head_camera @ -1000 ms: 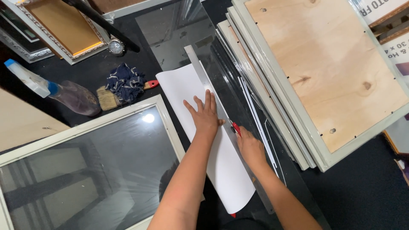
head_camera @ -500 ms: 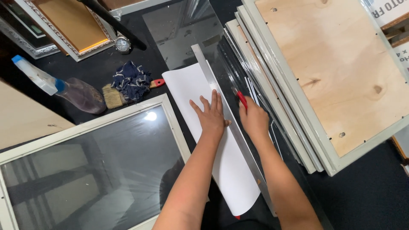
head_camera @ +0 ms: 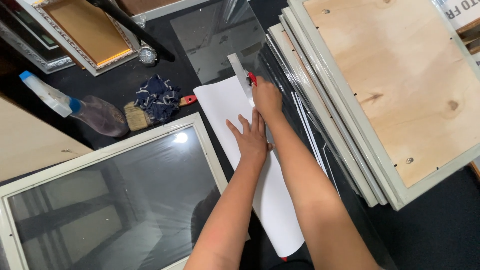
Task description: Cutting a white mat board to size using a ruler and utility knife, then placing it into a picture frame.
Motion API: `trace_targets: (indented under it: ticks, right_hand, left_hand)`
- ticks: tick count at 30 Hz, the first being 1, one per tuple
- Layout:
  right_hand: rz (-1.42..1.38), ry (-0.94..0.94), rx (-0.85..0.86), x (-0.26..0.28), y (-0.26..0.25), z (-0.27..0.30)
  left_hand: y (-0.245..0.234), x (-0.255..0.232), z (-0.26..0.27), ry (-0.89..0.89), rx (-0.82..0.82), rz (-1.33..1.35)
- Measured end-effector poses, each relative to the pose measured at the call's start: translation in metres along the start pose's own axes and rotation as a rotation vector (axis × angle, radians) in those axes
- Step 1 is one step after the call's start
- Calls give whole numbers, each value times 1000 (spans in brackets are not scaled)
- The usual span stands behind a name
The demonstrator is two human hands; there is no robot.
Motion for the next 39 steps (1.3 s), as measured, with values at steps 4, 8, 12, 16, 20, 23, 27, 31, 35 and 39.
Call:
trace_targets:
  ticks: [4,8,12,16,20,23,27,31,35,39]
  right_hand:
    - [-28,11,-22,-7,4,10]
    - [-33,-9,41,-13,-11,30]
    - [-45,-23,77,-20,-38,62]
    - [-38,-38,67,-30,-53,91]
    - [-42,-25,80,-44,-54,116]
    - [-49,0,91,-48,-66,137]
    - [-31,6,121,-54,-85,161]
    - [-37,-7,114,-62,-98,181]
    - [-44,0,110,-62,-119,202]
    - [-14,-21,97,-66,-132,221]
  left_hand:
    - [2,-1,0,7,3,-9]
    - [-6,-2,3,-15,10,19]
    - [0,-3,0,-35,10,14]
    - [-1,-3,3,-23,-8,-10]
    - [-10,-5,12,-30,-56,-46]
    - [-2,-5,7,-29,-75,-60]
    - [7,-4,0,-30,-74,-43]
    - [7,-2,0,-21,-78,-26]
    - [-3,-2,5,-23,-87,24]
    - [-1,-3,4,-24,-92,22]
Point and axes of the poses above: each hand's wrist, its own z-axis away from the middle knuckle, its own y-axis out of the palm, x = y × z, the point moved 2 cm from there along -z, towards the middle knuckle, and after that the axes turned 14 degrees about -x, right-handed, at the moved point
